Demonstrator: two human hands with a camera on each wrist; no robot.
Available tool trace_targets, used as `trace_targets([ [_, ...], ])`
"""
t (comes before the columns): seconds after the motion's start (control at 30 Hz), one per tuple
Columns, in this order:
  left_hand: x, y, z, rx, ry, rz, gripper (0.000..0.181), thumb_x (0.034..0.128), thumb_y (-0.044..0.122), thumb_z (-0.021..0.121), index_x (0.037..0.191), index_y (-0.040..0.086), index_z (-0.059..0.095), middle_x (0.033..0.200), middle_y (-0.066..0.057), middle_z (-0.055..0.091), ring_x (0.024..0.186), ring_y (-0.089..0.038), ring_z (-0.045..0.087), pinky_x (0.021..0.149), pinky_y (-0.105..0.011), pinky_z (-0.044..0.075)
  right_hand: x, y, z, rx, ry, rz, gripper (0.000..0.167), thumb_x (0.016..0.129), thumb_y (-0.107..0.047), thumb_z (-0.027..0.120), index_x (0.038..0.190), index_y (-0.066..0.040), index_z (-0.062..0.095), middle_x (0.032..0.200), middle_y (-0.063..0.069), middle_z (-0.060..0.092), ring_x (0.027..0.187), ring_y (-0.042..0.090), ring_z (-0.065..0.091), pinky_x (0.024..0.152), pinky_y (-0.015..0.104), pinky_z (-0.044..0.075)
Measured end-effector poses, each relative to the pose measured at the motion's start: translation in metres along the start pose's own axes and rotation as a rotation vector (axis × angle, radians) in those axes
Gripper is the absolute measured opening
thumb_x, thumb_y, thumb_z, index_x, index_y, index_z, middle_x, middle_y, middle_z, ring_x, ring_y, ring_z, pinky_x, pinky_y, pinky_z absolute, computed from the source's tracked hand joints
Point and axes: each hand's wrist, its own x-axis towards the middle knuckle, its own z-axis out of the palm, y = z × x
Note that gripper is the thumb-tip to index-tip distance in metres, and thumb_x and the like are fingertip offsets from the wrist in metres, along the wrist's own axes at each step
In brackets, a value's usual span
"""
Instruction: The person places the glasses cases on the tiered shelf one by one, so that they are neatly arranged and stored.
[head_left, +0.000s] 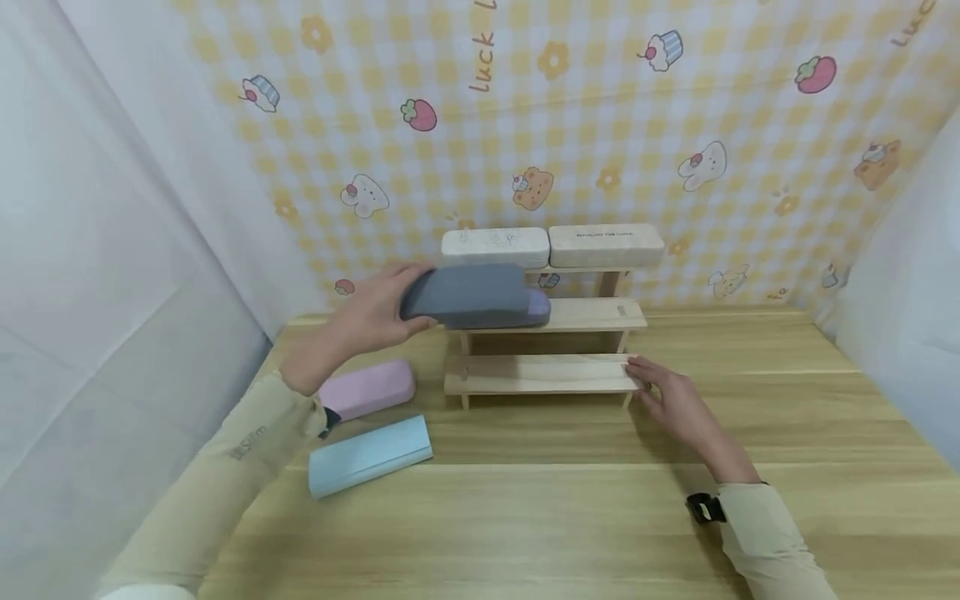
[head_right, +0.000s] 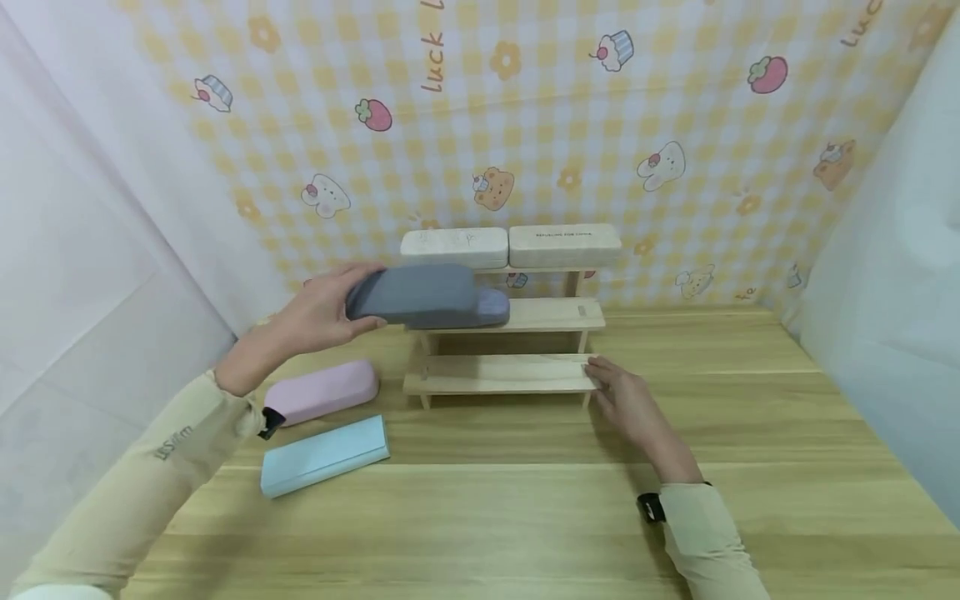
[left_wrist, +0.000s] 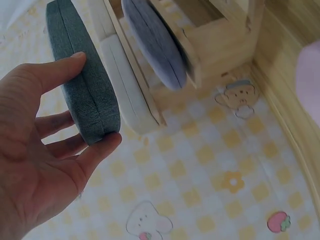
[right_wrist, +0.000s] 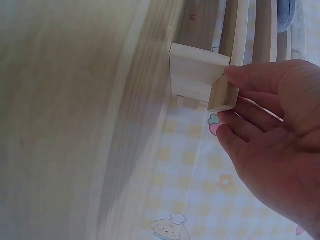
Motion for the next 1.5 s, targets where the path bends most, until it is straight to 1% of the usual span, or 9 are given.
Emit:
trace_targets([
  [0.2, 0.013, 0.024, 0.019, -0.024, -0.021, 0.028, 0.071, 0.0802, 0.021, 0.074, 0.139, 0.001, 0.039, 0.135, -0.019, 0.044, 0.122, -0.033, 0.043, 0.097, -0.045, 0.036, -0.009, 0.000, 0.001, 0.001, -0.012, -0.006, 0.038, 0.080, 0.013, 0.063, 0.117, 0.014, 0.056, 0.128, 0.028, 0.049, 0.108, 0.043, 0.053, 0.070, 0.042, 0.048],
  [0.37, 0.032, 0.049, 0.021, -0.009, -0.013, 0.060, 0.072, 0.0810, 0.023, 0.073, 0.140, 0.004, 0.038, 0.135, -0.016, 0.043, 0.120, -0.029, 0.044, 0.096, -0.041, 0.038, -0.005, -0.001, -0.002, 0.020, 0.018, -0.049, 0.038, 0.079, 0.014, 0.063, 0.117, 0.014, 0.056, 0.127, 0.029, 0.049, 0.108, 0.044, 0.053, 0.069, 0.041, 0.047],
  [0.5, 0.050, 0.070, 0.023, 0.039, -0.029, 0.088, 0.071, 0.0833, 0.027, 0.070, 0.141, 0.006, 0.035, 0.135, -0.015, 0.043, 0.116, -0.028, 0.047, 0.093, -0.041, 0.041, -0.002, 0.000, -0.005, 0.016, 0.034, -0.053, 0.039, 0.078, 0.015, 0.064, 0.116, 0.014, 0.057, 0.126, 0.029, 0.050, 0.099, 0.041, 0.058, 0.064, 0.038, 0.045],
  [0.67, 0.066, 0.090, 0.040, 0.044, -0.047, 0.113, 0.071, 0.0862, 0.030, 0.067, 0.143, 0.006, 0.031, 0.137, -0.014, 0.040, 0.118, -0.026, 0.047, 0.095, -0.037, 0.040, -0.001, 0.001, -0.005, -0.003, 0.028, -0.053, 0.038, 0.079, 0.013, 0.064, 0.116, 0.013, 0.057, 0.126, 0.028, 0.051, 0.087, 0.034, 0.062, 0.060, 0.035, 0.043],
  [0.77, 0.075, 0.098, 0.051, 0.023, -0.053, 0.131, 0.071, 0.0866, 0.030, 0.066, 0.143, 0.004, 0.031, 0.138, -0.016, 0.040, 0.121, -0.026, 0.046, 0.096, -0.037, 0.039, -0.001, 0.001, -0.003, -0.001, 0.032, -0.054, 0.037, 0.079, 0.013, 0.064, 0.116, 0.013, 0.057, 0.127, 0.028, 0.051, 0.090, 0.036, 0.062, 0.065, 0.038, 0.049],
  [0.93, 0.090, 0.106, 0.063, 0.042, -0.078, 0.128, 0.071, 0.0875, 0.033, 0.065, 0.143, 0.005, 0.032, 0.138, -0.016, 0.040, 0.119, -0.026, 0.047, 0.095, -0.038, 0.040, 0.001, 0.001, -0.001, 0.020, 0.017, -0.029, 0.036, 0.082, 0.013, 0.062, 0.117, 0.013, 0.057, 0.128, 0.028, 0.048, 0.107, 0.043, 0.053, 0.082, 0.050, 0.047],
  [1.13, 0.103, 0.108, 0.081, 0.050, -0.119, 0.121, 0.070, 0.0881, 0.034, 0.063, 0.144, 0.008, 0.030, 0.138, -0.011, 0.040, 0.117, -0.023, 0.048, 0.095, -0.037, 0.040, -0.001, 0.001, -0.002, 0.024, 0.017, -0.022, 0.036, 0.081, 0.014, 0.061, 0.117, 0.014, 0.056, 0.129, 0.028, 0.048, 0.110, 0.044, 0.051, 0.084, 0.051, 0.045],
  [1.23, 0.106, 0.108, 0.093, 0.064, -0.100, 0.112, 0.070, 0.0878, 0.035, 0.063, 0.144, 0.008, 0.031, 0.136, -0.012, 0.042, 0.117, -0.025, 0.048, 0.094, -0.037, 0.041, 0.000, 0.000, -0.002, 0.008, 0.006, -0.029, 0.037, 0.082, 0.013, 0.061, 0.118, 0.014, 0.056, 0.129, 0.028, 0.048, 0.107, 0.043, 0.054, 0.083, 0.050, 0.047],
  [1.5, 0.116, 0.111, 0.116, 0.259, -0.013, 0.086, 0.072, 0.0871, 0.046, 0.060, 0.143, 0.009, 0.034, 0.136, -0.010, 0.045, 0.119, -0.023, 0.049, 0.100, -0.045, 0.033, 0.002, 0.000, 0.000, -0.012, -0.034, -0.006, 0.038, 0.084, 0.011, 0.061, 0.121, 0.013, 0.054, 0.132, 0.028, 0.046, 0.107, 0.042, 0.054, 0.084, 0.049, 0.047],
])
